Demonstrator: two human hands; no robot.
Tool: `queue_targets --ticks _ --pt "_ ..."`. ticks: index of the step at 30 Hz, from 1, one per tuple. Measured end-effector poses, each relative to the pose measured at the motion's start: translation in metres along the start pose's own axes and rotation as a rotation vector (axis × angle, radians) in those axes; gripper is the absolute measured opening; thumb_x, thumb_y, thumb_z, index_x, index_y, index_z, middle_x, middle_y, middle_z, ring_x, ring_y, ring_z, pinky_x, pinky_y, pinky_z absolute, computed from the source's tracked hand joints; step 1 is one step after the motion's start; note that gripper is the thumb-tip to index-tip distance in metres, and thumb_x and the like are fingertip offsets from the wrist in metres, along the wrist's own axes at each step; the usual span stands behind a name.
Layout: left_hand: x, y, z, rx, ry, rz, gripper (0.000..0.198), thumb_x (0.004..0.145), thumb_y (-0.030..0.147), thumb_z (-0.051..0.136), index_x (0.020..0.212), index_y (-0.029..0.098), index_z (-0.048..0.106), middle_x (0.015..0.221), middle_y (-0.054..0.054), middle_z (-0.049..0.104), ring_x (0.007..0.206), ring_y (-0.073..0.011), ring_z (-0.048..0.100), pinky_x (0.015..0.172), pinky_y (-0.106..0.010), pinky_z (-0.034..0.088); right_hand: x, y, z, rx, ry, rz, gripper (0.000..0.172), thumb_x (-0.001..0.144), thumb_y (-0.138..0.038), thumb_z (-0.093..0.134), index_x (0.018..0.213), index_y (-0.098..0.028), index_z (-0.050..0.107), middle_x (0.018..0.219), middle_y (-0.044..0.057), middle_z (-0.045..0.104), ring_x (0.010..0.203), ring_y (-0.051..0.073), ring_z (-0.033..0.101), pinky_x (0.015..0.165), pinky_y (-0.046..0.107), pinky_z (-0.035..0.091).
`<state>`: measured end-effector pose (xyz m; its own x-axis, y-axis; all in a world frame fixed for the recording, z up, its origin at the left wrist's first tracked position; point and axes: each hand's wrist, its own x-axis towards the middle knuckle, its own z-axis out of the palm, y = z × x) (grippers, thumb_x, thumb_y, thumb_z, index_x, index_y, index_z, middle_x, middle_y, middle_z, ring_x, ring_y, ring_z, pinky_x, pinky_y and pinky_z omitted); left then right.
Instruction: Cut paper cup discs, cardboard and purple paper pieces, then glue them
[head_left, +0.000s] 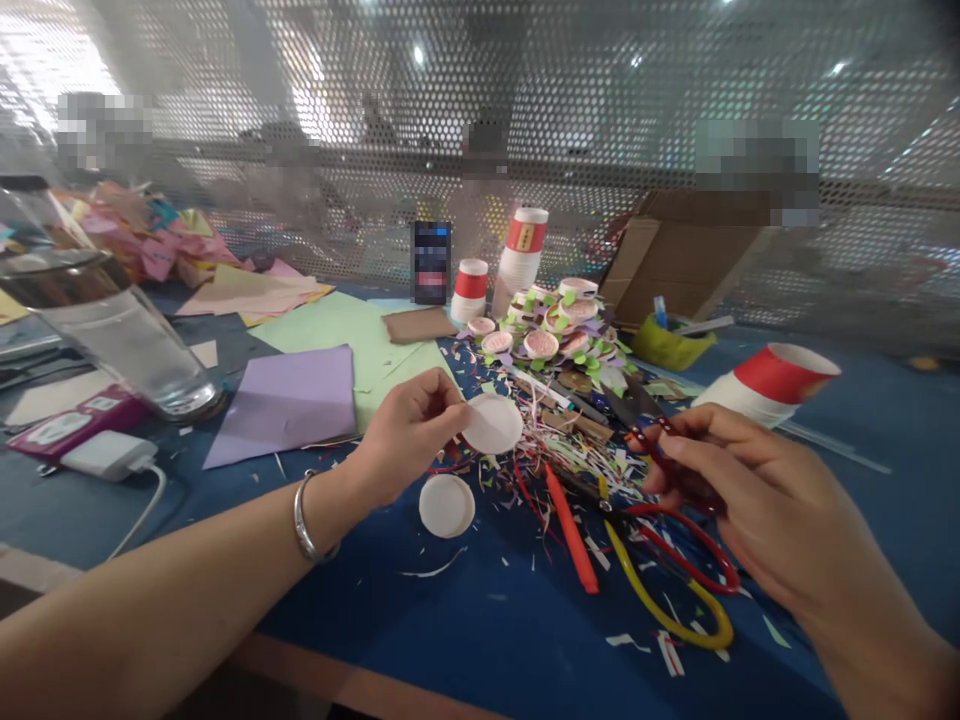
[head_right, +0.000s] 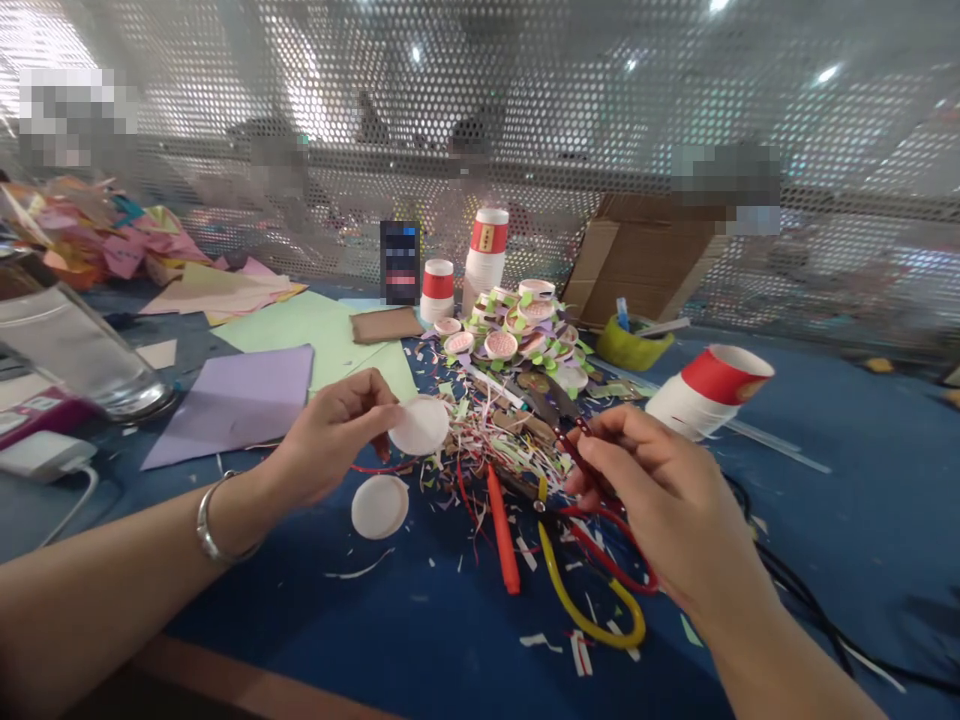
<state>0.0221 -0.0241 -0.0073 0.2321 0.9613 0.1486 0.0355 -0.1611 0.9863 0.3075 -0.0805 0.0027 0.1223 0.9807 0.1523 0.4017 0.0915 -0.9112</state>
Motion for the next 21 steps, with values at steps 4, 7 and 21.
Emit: queue_targets --ticks 4,7,21 --pt "0.0 0.0 0.002 -0.137 0.007 -0.084 0.035 0.075 0.023 0.073 0.103 0.019 0.052 0.078 0.003 0.059 0.068 -0.0106 0.059 0.056 -0.023 0.053 -0.001 -0.003 0.01 0.201 -0.038 0.13 0.018 0.089 -0.036 0.068 0.083 -0.022 0.058 0.063 -0.004 0.058 0.047 0.007 0.043 0.04 0.018 0.031" --pt "-0.003 0.002 0.005 -0.16 -0.054 -0.157 0.041 0.073 0.019 0.072 0.111 0.018 0.056 0.086 -0.002 0.066 0.074 -0.0128 0.063 0.063 -0.025 0.056 -0.003 -0.007 0.016 0.237 -0.061 0.108 0.021 0.091 -0.037 0.068 0.081 -0.021 0.059 0.071 -0.003 0.059 0.048 0.005 0.039 0.042 0.017 0.03" --pt "-0.012 0.008 0.007 -0.222 -0.21 -0.271 0.024 0.075 0.015 0.065 0.096 0.017 0.077 0.095 -0.007 0.074 0.075 -0.0132 0.061 0.062 -0.023 0.051 -0.013 -0.019 0.032 0.495 -0.052 0.175 0.032 0.088 -0.054 0.069 0.092 -0.026 0.054 0.071 -0.002 0.064 0.046 0.007 0.041 0.04 0.018 0.031"
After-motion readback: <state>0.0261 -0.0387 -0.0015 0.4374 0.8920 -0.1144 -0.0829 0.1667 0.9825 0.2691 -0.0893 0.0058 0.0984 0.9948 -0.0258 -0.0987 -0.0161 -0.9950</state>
